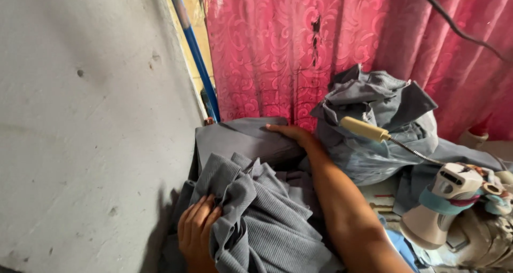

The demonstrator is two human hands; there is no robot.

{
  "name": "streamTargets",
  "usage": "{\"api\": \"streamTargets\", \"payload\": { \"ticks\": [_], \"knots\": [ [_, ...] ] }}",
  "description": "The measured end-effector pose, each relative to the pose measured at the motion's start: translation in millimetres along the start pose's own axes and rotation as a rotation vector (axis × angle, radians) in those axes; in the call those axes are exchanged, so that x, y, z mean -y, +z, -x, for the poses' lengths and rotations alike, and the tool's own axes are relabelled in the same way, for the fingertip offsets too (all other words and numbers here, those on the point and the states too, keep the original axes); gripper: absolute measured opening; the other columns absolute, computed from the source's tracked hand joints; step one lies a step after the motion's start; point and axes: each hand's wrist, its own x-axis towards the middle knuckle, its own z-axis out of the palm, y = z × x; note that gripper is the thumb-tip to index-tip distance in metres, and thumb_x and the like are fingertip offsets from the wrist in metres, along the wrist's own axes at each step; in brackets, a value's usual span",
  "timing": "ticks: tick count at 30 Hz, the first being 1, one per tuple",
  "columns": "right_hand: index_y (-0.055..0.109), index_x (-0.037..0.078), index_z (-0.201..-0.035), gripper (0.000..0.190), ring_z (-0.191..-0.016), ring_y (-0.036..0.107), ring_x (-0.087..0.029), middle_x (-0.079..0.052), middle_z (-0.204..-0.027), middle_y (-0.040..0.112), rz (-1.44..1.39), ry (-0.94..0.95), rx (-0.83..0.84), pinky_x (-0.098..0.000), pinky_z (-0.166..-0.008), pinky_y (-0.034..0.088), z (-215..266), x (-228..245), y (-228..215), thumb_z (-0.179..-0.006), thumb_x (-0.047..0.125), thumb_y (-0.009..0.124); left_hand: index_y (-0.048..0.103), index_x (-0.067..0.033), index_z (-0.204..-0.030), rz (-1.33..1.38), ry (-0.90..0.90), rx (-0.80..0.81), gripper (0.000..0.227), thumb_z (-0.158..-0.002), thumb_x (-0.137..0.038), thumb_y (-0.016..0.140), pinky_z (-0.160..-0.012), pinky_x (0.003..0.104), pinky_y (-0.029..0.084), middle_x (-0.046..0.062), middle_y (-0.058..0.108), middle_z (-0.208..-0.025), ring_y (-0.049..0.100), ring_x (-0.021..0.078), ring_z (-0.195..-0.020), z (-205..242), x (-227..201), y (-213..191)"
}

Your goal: Sorting and stacking fabric pieces on a workbench

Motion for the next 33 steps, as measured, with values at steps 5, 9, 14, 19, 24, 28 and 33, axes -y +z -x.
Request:
{"api": "streamTargets", "payload": {
  "ticks": [5,9,14,19,24,28,33],
  "knots": [
    [0.076,0.011,-0.106,0.072,-0.071,0.071,-0.026,-0.011,-0.089,0.077,-0.082,0.116,-0.009,-0.0398,-0.064,0.055,6.9,-0.4,-2.3,-0.065,0.069,0.078,0.065,-0.0063,-0.114,0.032,-0.017,0.017,0.028,-0.110,-0.017,0.039,-0.103,0.048,0.053,0.019,0.070,-0.124,0.070,0.0329,-0.116,-3.4,-4.2,-4.7],
    [0.076,0.011,-0.101,0.067,-0.070,0.072,-0.025,-0.012,-0.087,0.078,-0.147,0.105,0.002,-0.0387,-0.066,0.058,-13.3,-10.4,-13.3,-0.063,0.066,0.082,0.066,-0.0041,-0.112,0.033,-0.003,0.004,0.025,-0.108,-0.013,0.043,-0.101,0.046,0.055,0.019,0.071,-0.120,0.071,0.0317,-0.113,-9.6,-4.4,-5.5],
    [0.075,0.008,-0.101,0.073,-0.077,0.071,-0.028,-0.013,-0.093,0.077,-0.092,0.216,-0.042,-0.0420,-0.074,0.056,27.8,6.1,-8.1,-0.060,0.069,0.081,0.066,-0.0061,-0.109,0.037,-0.037,-0.016,0.030,-0.109,-0.019,0.039,-0.100,0.047,0.053,0.018,0.071,-0.121,0.071,0.0325,-0.113,-13.9,-8.8,-5.7],
    [0.076,0.008,-0.106,0.073,-0.078,0.073,-0.027,-0.014,-0.093,0.078,-0.119,0.165,-0.108,-0.0417,-0.070,0.058,63.9,8.9,-2.8,-0.058,0.062,0.083,0.065,-0.0045,-0.108,0.077,-0.048,-0.039,0.029,-0.109,-0.017,0.038,-0.100,0.049,0.054,0.020,0.070,-0.120,0.071,0.0342,-0.113,-9.2,-8.4,-4.3],
    [0.075,0.011,-0.098,0.061,-0.064,0.068,-0.025,-0.011,-0.080,0.075,-0.280,0.176,0.090,-0.0416,-0.059,0.055,83.7,5.0,1.4,-0.067,0.063,0.081,0.066,-0.0056,-0.110,0.085,-0.053,-0.004,0.032,-0.109,-0.020,0.037,-0.102,0.049,0.051,0.019,0.069,-0.123,0.070,0.0337,-0.115,-17.4,-12.2,-9.8],
    [0.073,0.014,-0.079,0.039,-0.045,0.059,-0.016,-0.003,-0.062,0.069,-0.199,0.046,0.162,-0.0290,-0.042,0.044,0.2,-23.0,-12.1,-0.080,0.052,0.078,0.067,-0.0066,-0.110,0.065,-0.063,-0.012,0.034,-0.110,-0.019,0.035,-0.102,0.048,0.051,0.019,0.070,-0.122,0.070,0.0330,-0.115,-17.6,-16.1,-6.1],
    [0.072,0.011,-0.088,0.015,-0.052,0.065,-0.020,-0.006,-0.073,0.073,-0.329,-0.177,0.137,-0.0309,-0.048,0.052,6.4,-15.5,3.6,-0.080,0.022,0.079,0.064,-0.0049,-0.114,0.125,-0.046,-0.009,0.033,-0.109,-0.018,0.034,-0.104,0.050,0.050,0.021,0.067,-0.127,0.068,0.0363,-0.118,-11.5,-12.9,-6.5]
  ]
}}
